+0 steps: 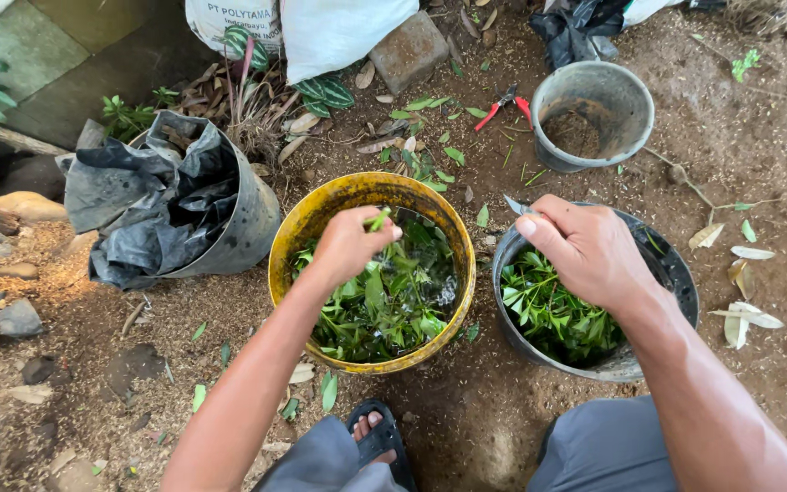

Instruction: The person sits on the ground between two buckets of leafy plant cuttings, takes individual stems from a yellow bucket of water, trims the stems with a small knife, and places the trimmed cuttings into a second bucket. The cycle repeats continuously throughout the episode.

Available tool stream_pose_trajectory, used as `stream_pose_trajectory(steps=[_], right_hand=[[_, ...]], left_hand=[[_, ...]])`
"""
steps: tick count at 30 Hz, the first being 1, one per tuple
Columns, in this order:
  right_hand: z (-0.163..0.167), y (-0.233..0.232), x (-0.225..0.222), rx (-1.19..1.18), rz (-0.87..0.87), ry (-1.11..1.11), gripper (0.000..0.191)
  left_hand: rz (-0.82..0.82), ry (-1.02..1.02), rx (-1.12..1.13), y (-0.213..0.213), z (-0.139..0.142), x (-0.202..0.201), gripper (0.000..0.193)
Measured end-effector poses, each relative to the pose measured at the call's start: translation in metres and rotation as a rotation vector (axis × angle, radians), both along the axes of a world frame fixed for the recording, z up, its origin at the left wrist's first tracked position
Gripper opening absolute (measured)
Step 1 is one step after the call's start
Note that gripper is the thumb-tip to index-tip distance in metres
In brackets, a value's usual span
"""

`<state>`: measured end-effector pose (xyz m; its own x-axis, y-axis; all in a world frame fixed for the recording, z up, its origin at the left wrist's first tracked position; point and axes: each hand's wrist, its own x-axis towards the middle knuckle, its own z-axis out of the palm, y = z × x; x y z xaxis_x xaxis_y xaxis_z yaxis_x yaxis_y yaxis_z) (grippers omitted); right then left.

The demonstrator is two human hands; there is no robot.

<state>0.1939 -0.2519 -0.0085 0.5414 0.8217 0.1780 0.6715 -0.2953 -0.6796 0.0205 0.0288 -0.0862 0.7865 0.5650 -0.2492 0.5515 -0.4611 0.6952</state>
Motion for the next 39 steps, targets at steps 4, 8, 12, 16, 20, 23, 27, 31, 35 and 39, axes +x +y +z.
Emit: stream_pose_trajectory(steps=[4,8,12,16,20,23,27,31,35,39], right_hand=[[0.000,0.004,-0.004,0.012,0.015,0.009,0.036],[0.000,0.009,-0.010,0.052,0.054,-0.036,0.036],[0.000,0.013,-0.018,-0.007,0.041,-0.085,0.037],[-0.002,0.020,-0.027,-0.020,0.087,-0.139,0.039],[0.000,0.024,-0.031,-0.043,0.147,-0.196,0.044],[0.001,0.025,-0.032,0.030,0.178,-0.223,0.041],[-0.003,0.023,-0.027,0.024,0.206,-0.229,0.041],[-0.009,0.024,-0.018,-0.058,0.189,-0.267,0.046],[-0.005,0.027,0.003,-0.099,-0.043,-0.102,0.041],[0.002,-0.002,0.041,0.172,-0.253,0.111,0.041]], left_hand=[[0.067,-0.333,-0.357,-0.005,0.031,-0.008,0.021],[0.113,-0.465,-0.592,-0.026,0.041,-0.009,0.020],[0.046,-0.549,-0.697,-0.055,0.042,-0.009,0.024],[0.011,-0.495,-0.742,-0.078,0.042,-0.009,0.023],[-0.045,-0.484,-0.785,-0.092,0.043,-0.009,0.021],[-0.059,-0.466,-0.795,-0.096,0.045,-0.009,0.020],[-0.082,-0.454,-0.804,-0.097,0.047,-0.009,0.019],[-0.126,-0.507,-0.851,-0.097,0.048,-0.006,0.019],[-0.191,-0.547,-0.871,-0.092,0.056,-0.008,0.019],[-0.160,-0.475,-0.663,-0.062,0.076,-0.031,0.018]])
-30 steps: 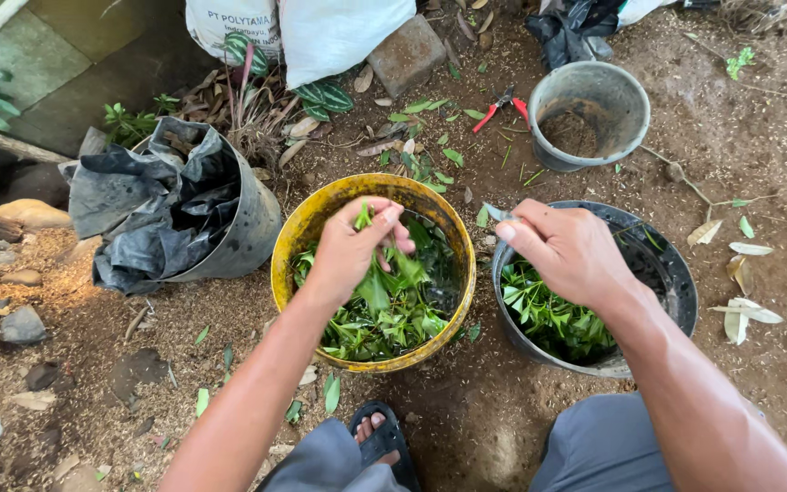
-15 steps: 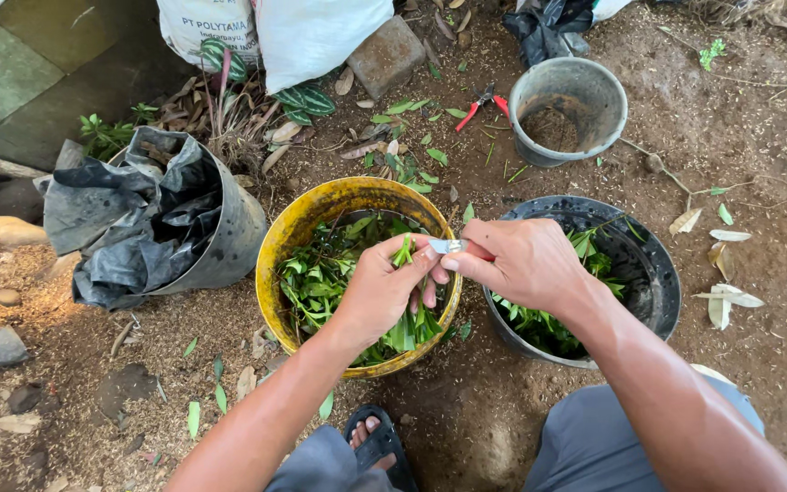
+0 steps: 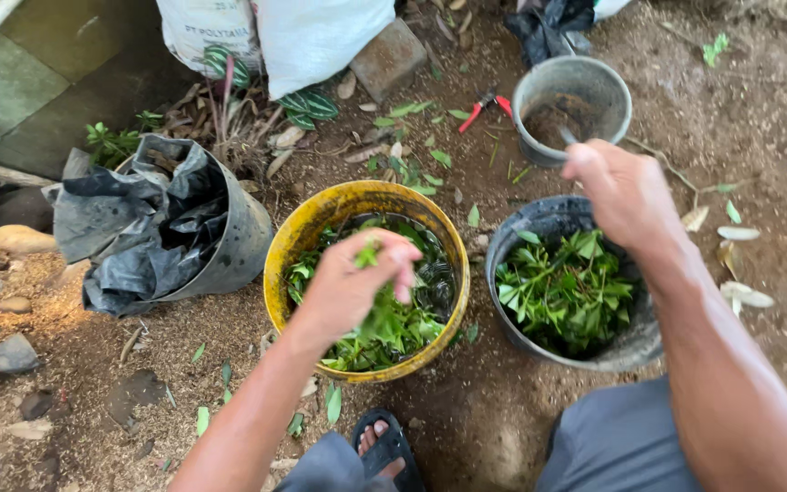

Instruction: The person sits on the ground between two buckets of leafy plant cuttings, takes individual stems from a yellow bucket of water, trims the stems with a small knife, and places the trimmed cuttings into a second bucket. The cycle repeats continuously throughout the episode.

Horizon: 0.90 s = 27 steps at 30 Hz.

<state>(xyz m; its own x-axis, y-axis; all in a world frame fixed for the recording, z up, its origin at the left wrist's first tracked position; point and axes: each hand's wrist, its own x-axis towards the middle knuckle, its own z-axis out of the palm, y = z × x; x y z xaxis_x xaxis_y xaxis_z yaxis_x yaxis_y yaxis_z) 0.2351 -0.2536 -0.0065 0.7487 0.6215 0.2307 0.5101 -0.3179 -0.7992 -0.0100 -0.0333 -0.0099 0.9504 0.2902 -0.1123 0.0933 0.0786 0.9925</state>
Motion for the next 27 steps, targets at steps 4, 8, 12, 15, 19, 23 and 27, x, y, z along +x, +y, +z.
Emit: stream_pose_trajectory(steps=[4,8,12,15,19,23,27], right_hand=[[-0.015,-0.020,0.000,0.014,0.023,0.068,0.039],[-0.017,-0.017,-0.013,-0.036,0.105,-0.030,0.038],[-0.008,-0.010,-0.017,-0.069,0.130,-0.063,0.037],[-0.007,-0.008,-0.018,-0.061,0.152,-0.104,0.036],[-0.008,-0.009,-0.020,-0.117,0.139,-0.079,0.035],[-0.002,-0.010,-0.023,-0.141,0.142,-0.098,0.038],[0.003,-0.010,-0.028,-0.102,0.169,-0.094,0.038]], left_hand=[[0.266,0.194,0.401,0.056,0.015,-0.008,0.024],[0.124,0.501,1.037,0.096,-0.013,-0.007,0.030],[-0.091,0.775,1.399,0.110,-0.086,0.013,0.015],[-0.039,0.777,1.487,0.114,-0.134,0.028,0.019],[-0.073,0.856,1.521,0.114,-0.156,0.038,0.020],[-0.037,0.646,1.556,0.111,-0.142,0.022,0.020],[0.096,0.396,1.462,0.095,-0.106,0.002,0.021]])
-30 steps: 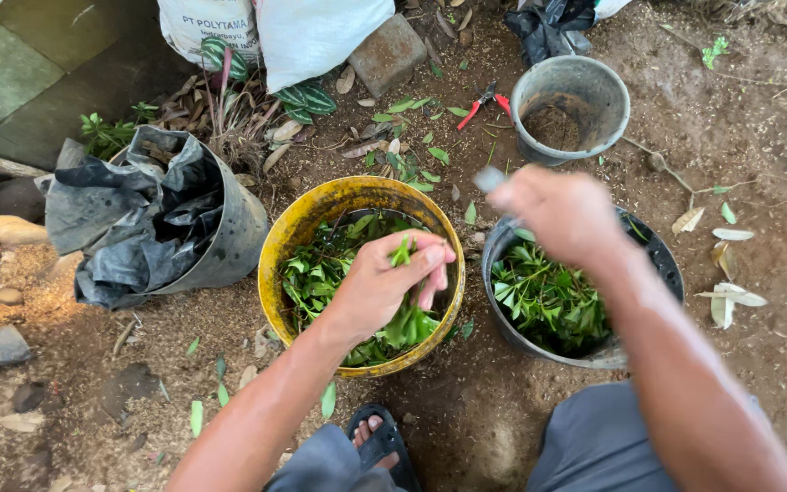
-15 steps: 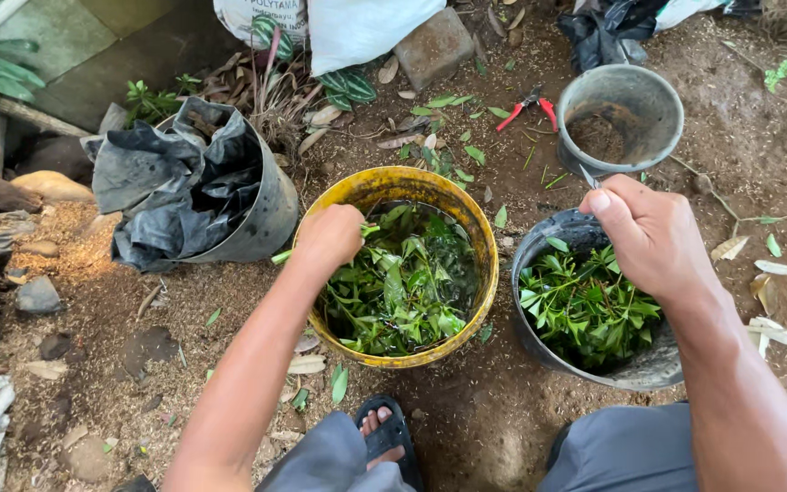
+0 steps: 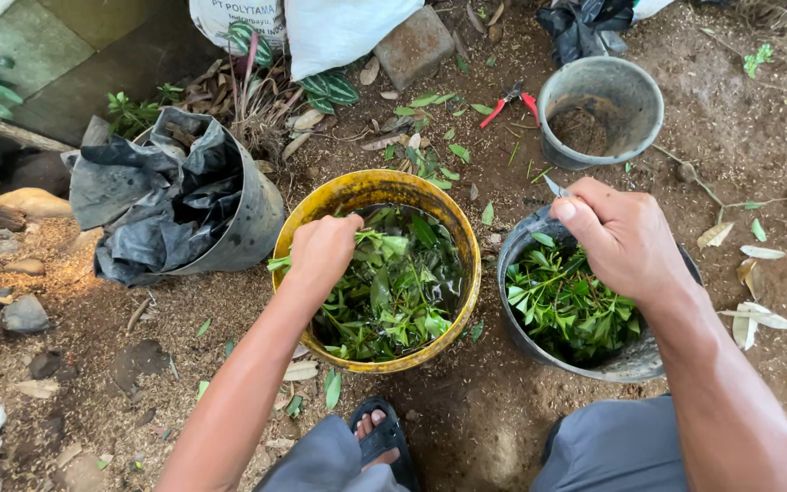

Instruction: The person sits on the ground between two buckets of leafy plant cuttings, takes individual stems from a yellow bucket of water, trims the stems with a small knife, and places the trimmed cuttings into a second bucket. The cycle repeats continuously throughout the episode.

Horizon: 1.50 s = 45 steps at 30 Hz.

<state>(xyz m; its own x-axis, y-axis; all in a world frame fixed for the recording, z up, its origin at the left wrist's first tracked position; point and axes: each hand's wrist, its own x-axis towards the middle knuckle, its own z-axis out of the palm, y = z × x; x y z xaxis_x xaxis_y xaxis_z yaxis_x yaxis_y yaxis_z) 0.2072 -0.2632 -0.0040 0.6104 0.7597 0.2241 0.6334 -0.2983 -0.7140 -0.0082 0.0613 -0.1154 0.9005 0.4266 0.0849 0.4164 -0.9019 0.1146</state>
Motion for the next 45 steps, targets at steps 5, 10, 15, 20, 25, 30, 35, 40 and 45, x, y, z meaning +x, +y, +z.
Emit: stream_pose_trajectory(steps=[5,10,15,20,25,30,35,40,45], right_hand=[[-0.003,0.005,-0.005,-0.037,0.005,-0.030,0.039],[-0.008,0.013,-0.013,-0.074,0.055,-0.058,0.038],[-0.013,0.022,-0.025,-0.104,0.122,-0.071,0.036],[-0.014,0.027,-0.031,-0.126,0.149,-0.084,0.035],[-0.010,0.030,-0.036,-0.097,0.206,-0.136,0.036],[-0.009,0.031,-0.041,-0.087,0.267,-0.212,0.042],[-0.003,0.036,-0.048,-0.071,0.303,-0.285,0.044],[-0.006,0.036,-0.043,-0.094,0.322,-0.294,0.045],[-0.016,0.033,-0.037,-0.094,0.328,-0.316,0.045]], left_hand=[[-0.023,-0.229,-0.130,-0.024,0.036,-0.004,0.023],[0.029,-0.463,-0.491,-0.044,0.039,0.003,0.020],[-0.012,-0.713,-1.067,-0.068,0.035,0.011,0.008],[0.042,-0.644,-1.449,-0.093,0.056,0.013,0.026],[0.030,-0.548,-1.540,-0.117,0.071,0.011,0.026],[0.037,-0.510,-1.554,-0.131,0.067,0.013,0.022],[-0.011,-0.490,-1.574,-0.138,0.059,0.014,0.021],[-0.053,-0.511,-1.600,-0.141,0.057,0.012,0.021],[-0.058,-0.538,-1.608,-0.144,0.055,0.011,0.022]])
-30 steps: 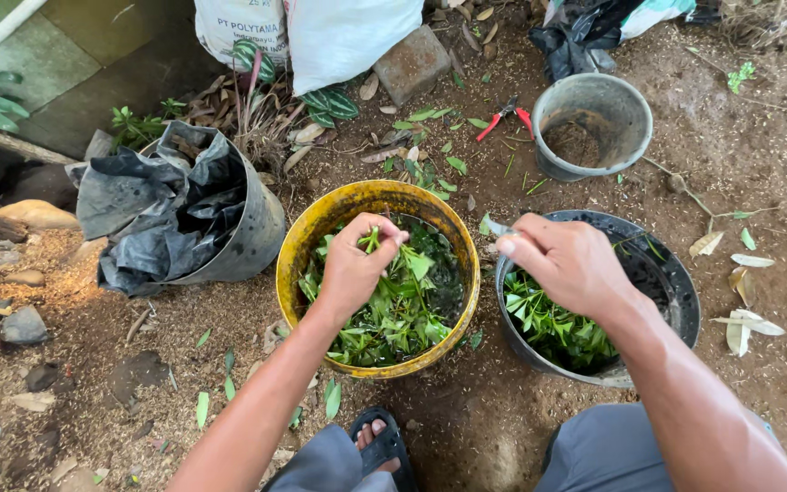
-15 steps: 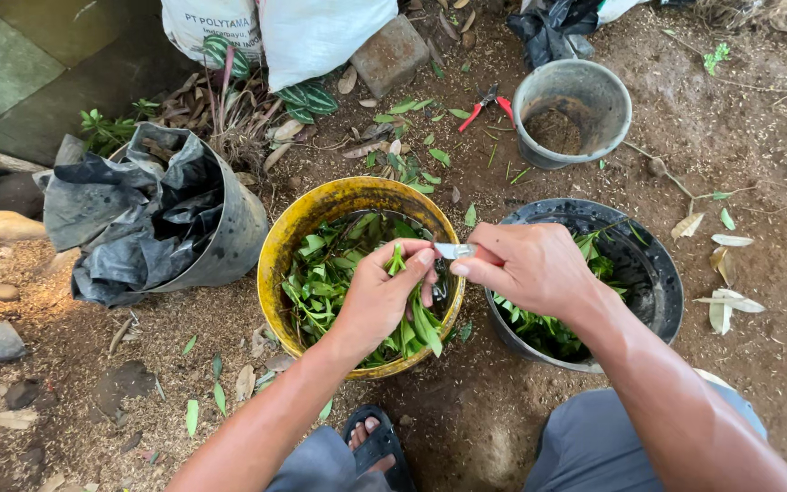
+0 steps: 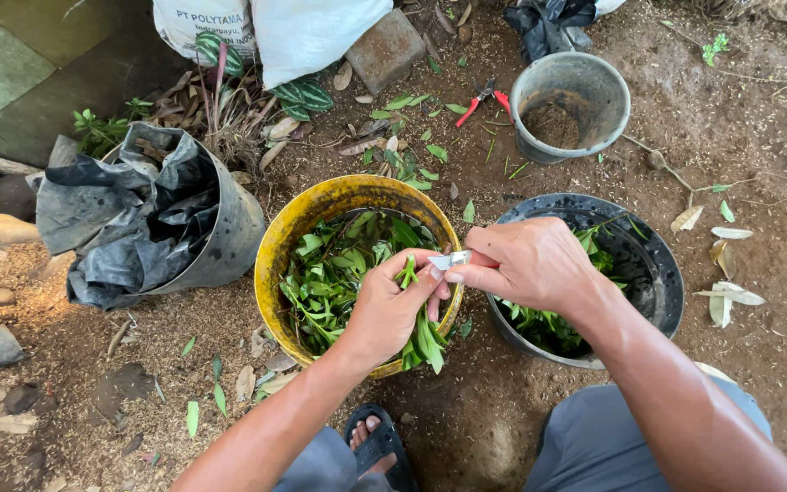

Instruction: The person sits on the ground between two buckets of leafy plant cuttings, takes individual stems from a yellow bucket of water, trims the stems with a small knife, and places the trimmed cuttings into a second bucket. The cycle repeats continuously throughout the episode.

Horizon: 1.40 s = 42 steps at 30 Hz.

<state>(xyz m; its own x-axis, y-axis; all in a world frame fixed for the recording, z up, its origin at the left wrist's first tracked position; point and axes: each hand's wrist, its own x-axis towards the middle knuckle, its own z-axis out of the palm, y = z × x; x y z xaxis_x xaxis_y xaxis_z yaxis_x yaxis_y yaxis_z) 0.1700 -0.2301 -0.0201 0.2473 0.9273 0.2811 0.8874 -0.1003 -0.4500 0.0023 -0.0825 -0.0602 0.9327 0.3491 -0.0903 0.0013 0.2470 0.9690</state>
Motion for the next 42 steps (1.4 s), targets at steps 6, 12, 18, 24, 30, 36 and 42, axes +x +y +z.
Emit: stream_pose_trajectory(steps=[6,12,18,24,30,36,42], right_hand=[[0.034,0.003,0.028,-0.237,-0.523,0.218,0.046],[0.015,-0.032,0.059,-0.059,-0.618,0.274,0.043],[0.004,-0.029,0.045,0.025,-0.519,0.309,0.036],[0.013,-0.026,0.040,0.000,-0.482,0.289,0.037],[0.007,-0.023,0.035,-0.012,-0.394,0.266,0.037],[0.010,-0.022,0.031,-0.003,-0.339,0.213,0.039],[0.013,-0.020,0.027,0.020,-0.317,0.219,0.039]], left_hand=[[-0.032,0.089,0.079,0.004,0.000,-0.019,0.021],[0.052,0.110,0.237,0.045,0.005,-0.024,0.020],[0.246,0.270,0.759,0.128,0.026,-0.023,0.024],[-0.057,0.879,1.347,0.152,-0.029,0.009,0.019],[0.019,0.834,1.578,0.159,-0.101,0.055,0.014],[0.013,0.850,1.508,0.162,-0.110,0.051,0.015],[-0.051,0.897,1.551,0.163,-0.110,0.045,0.019]])
